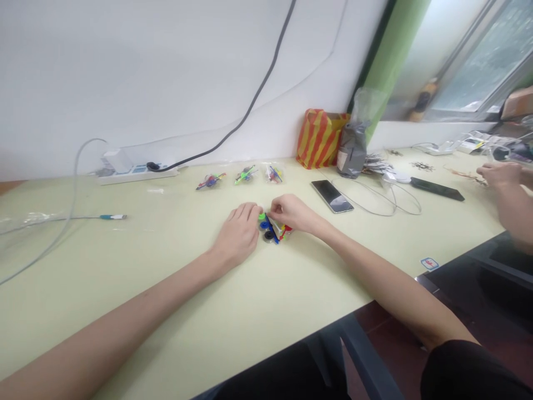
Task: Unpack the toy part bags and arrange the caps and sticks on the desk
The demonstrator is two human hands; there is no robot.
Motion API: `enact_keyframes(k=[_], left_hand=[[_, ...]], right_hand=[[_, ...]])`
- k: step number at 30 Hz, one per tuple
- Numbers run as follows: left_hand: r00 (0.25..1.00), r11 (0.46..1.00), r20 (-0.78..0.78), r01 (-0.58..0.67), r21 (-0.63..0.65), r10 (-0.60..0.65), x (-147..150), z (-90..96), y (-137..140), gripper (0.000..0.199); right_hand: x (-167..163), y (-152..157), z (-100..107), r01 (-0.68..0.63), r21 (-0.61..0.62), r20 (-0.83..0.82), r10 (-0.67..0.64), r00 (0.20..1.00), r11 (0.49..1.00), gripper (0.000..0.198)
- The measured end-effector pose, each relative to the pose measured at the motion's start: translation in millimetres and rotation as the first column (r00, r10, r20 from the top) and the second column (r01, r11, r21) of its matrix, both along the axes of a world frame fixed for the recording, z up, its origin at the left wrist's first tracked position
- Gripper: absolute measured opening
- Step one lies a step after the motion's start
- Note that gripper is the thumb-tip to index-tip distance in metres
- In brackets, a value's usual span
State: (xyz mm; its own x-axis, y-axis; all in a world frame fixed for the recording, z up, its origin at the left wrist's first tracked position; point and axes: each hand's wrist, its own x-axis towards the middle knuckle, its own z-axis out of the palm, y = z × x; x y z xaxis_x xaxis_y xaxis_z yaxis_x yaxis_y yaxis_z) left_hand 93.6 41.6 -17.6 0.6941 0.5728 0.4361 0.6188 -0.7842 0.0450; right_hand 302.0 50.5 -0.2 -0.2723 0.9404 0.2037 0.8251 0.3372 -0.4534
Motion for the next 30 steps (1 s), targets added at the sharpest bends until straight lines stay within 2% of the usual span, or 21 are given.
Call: enact_keyframes(k=[6,13,16,24,30], left_hand=[[0.997,0.998,0.02,0.07,0.004,-0.07,0.8,3.6,-2.6,0.037],[0.967,0.966,0.026,0.256,-0.045,-0.255,-1.8,5.6,-2.1,0.059],[0.952,0.95,0.028,0.306,-0.069,-0.305,-2.4,6.8,-2.2,0.065],[0.953,0.948,0.03,0.303,-0.096,-0.301,-2.8,4.7,-1.9,0.063],[0.94,0.933,0.059,0.342,-0.112,-0.337,-4.3,4.3,-1.8,0.063]], right_hand=[[1.5,-0.2,4.1,0.013,0.001,-0.202,-0.012,0.979,1.0,0.017],[7.6,1.2,14.5,0.049,-0.019,-0.466,-0.052,0.883,0.999,0.027],[6.3,0.3,15.2,0.041,-0.044,-0.528,-0.059,0.847,0.998,0.03],[0.5,-6.9,18.4,-0.081,-0.107,-0.646,-0.008,0.763,0.991,0.029],[2.8,-7.6,22.3,-0.119,-0.127,-0.68,0.0,0.733,0.985,0.035]])
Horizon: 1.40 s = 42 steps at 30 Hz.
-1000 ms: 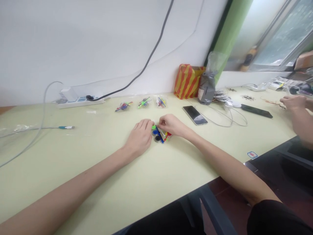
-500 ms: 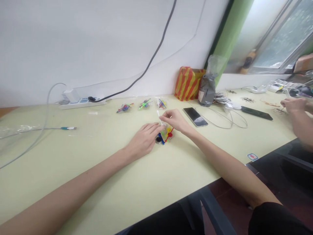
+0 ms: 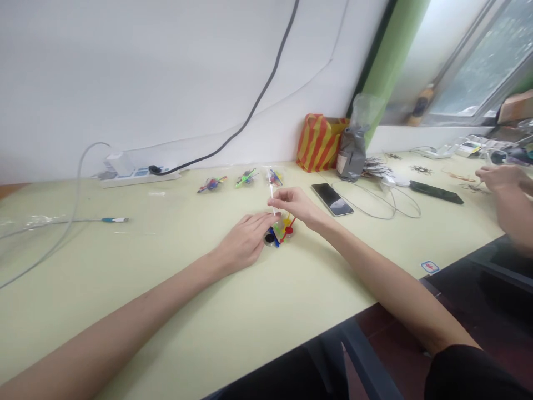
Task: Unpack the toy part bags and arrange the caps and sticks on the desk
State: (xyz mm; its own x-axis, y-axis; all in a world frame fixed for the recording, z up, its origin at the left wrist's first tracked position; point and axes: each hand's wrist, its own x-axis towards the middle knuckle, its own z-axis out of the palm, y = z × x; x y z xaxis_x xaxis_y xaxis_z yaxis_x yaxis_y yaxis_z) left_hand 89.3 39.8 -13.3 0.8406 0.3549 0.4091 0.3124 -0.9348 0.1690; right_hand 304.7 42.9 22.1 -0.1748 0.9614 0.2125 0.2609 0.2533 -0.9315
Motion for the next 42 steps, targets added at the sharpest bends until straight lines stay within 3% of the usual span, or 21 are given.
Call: enact_keyframes(k=[7,20,31,42], left_hand=[[0.998,0.998,0.013,-0.056,0.006,0.056,1.5,2.6,-2.2,0.064],[0.998,0.998,0.001,-0.062,0.027,0.062,0.3,3.8,-2.9,0.07],[0.994,0.993,-0.066,-0.078,0.085,0.084,0.7,0.4,-1.0,0.058],[0.987,0.991,-0.105,-0.117,0.067,0.124,1.8,-1.0,0.4,0.055]], right_hand=[[19.6,11.7,-5.3,0.054,-0.049,-0.072,-0.058,0.996,0.997,0.047],[35.9,23.9,-16.2,0.06,-0.169,-0.111,-0.08,0.991,0.984,0.047],[43.1,22.8,-15.0,0.113,-0.136,0.136,-0.095,0.986,0.984,0.049],[33.2,24.9,-18.6,0.184,-0.187,0.177,-0.152,0.972,0.965,0.055]])
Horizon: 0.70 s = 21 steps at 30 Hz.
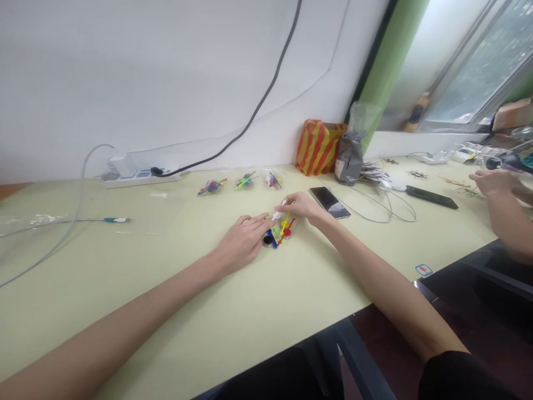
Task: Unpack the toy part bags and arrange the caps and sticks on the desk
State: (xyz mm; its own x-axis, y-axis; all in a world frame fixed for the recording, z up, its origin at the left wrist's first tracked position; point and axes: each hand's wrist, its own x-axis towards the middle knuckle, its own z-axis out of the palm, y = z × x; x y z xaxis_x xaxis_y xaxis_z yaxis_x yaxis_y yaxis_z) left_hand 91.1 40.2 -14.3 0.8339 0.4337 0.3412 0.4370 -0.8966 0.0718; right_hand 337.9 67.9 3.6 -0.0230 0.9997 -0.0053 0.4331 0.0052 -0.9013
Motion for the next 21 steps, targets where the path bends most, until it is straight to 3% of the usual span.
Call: enact_keyframes(k=[21], left_hand=[[0.998,1.0,-0.067,-0.011,0.013,0.012,1.1,-1.3,3.5,0.051]], right_hand=[[-0.5,10.6,-13.3,0.002,0.036,0.087,-0.005,0.996,0.999,0.045]])
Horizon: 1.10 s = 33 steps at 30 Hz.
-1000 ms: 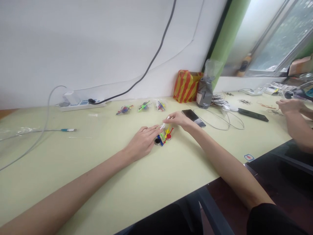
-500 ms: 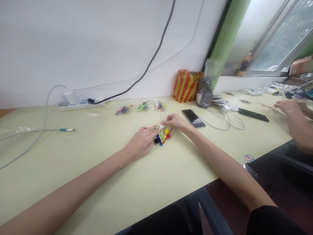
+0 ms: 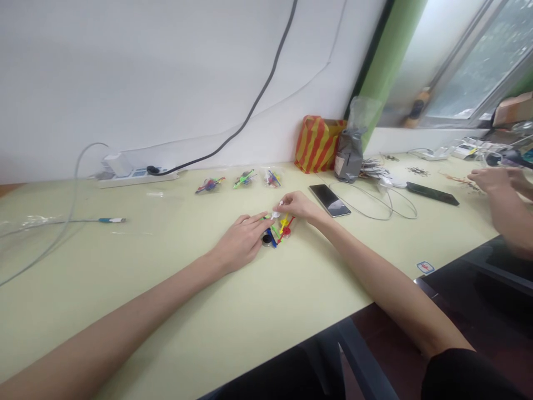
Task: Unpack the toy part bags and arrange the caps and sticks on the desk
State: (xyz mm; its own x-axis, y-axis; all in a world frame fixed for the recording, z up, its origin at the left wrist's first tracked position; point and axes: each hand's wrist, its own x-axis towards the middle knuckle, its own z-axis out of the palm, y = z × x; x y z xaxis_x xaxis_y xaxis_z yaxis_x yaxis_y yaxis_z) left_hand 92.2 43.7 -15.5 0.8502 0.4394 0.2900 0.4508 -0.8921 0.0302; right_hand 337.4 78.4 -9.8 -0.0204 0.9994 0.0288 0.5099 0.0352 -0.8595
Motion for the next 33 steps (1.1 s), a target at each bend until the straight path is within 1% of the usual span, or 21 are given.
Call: enact_keyframes(k=[7,14,18,24,33], left_hand=[[1.0,1.0,0.004,0.006,-0.007,-0.006,0.7,0.0,-0.1,0.049],[1.0,1.0,0.011,0.017,-0.006,-0.017,1.6,-0.2,0.1,0.049],[1.0,1.0,0.012,0.014,-0.007,-0.014,2.0,-1.4,0.6,0.048],[1.0,1.0,0.008,0.023,-0.007,-0.023,1.4,-1.9,1.1,0.047],[0.999,0.999,0.017,0.03,-0.015,-0.03,1.7,-2.0,1.3,0.048]], right_hand=[[1.4,1.8,0.8,-0.012,0.009,0.048,0.012,0.999,1.0,0.033],[3.3,6.6,0.0,-0.037,0.046,0.203,0.026,0.979,0.998,0.025],[3.7,7.9,0.1,-0.055,0.055,0.253,0.039,0.967,0.997,0.024],[4.9,10.1,-0.1,-0.084,0.044,0.291,0.067,0.954,0.995,0.023],[5.9,10.4,2.4,-0.09,0.019,0.312,0.08,0.947,0.996,0.021]])
